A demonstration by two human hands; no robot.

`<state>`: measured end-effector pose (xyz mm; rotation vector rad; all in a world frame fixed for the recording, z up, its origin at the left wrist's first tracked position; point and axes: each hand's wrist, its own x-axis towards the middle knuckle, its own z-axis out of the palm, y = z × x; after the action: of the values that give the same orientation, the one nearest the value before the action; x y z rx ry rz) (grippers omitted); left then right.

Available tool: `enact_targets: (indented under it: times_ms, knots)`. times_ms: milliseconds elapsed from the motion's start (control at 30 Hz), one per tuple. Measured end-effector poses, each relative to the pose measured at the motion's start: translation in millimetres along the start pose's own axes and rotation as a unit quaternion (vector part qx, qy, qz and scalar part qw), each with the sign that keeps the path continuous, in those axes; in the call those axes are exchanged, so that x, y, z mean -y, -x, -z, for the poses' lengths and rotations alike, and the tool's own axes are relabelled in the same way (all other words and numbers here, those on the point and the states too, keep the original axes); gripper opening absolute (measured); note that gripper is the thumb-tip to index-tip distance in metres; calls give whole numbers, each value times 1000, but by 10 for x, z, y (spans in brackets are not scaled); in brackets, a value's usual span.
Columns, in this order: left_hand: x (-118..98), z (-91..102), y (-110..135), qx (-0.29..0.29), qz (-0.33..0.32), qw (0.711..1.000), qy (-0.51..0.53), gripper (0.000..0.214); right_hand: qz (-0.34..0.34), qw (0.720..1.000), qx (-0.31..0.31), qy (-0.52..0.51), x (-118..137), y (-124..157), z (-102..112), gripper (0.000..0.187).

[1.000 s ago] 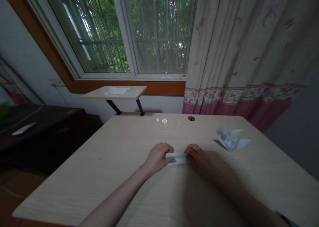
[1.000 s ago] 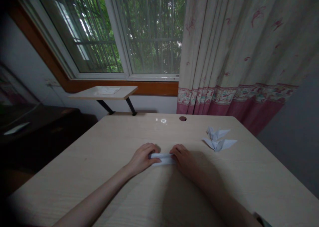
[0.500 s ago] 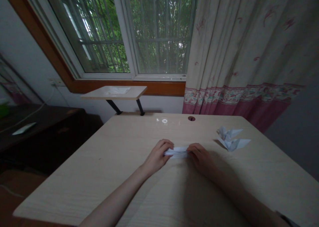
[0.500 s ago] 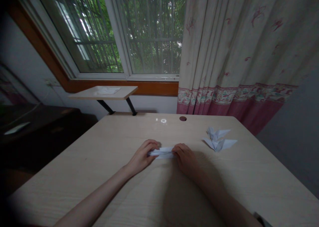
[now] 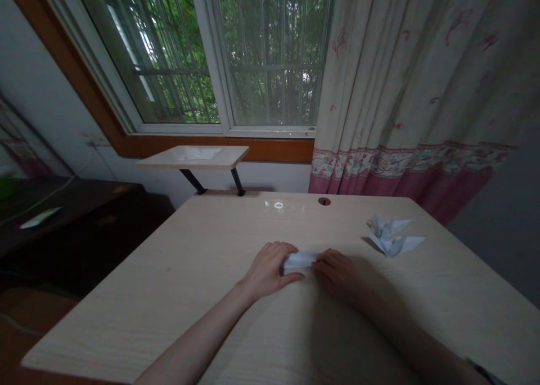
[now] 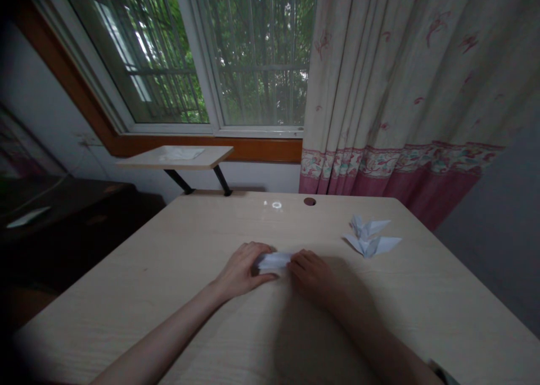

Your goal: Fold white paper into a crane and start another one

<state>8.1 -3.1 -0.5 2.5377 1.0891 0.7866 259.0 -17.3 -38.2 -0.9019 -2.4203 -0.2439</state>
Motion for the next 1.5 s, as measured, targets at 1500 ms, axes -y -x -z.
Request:
enact_targets:
  times_ms: [1500]
  knots:
    - [84,-147,36,23,-5,998,64,27,-3,992,91,-92,2,-36,-24,47]
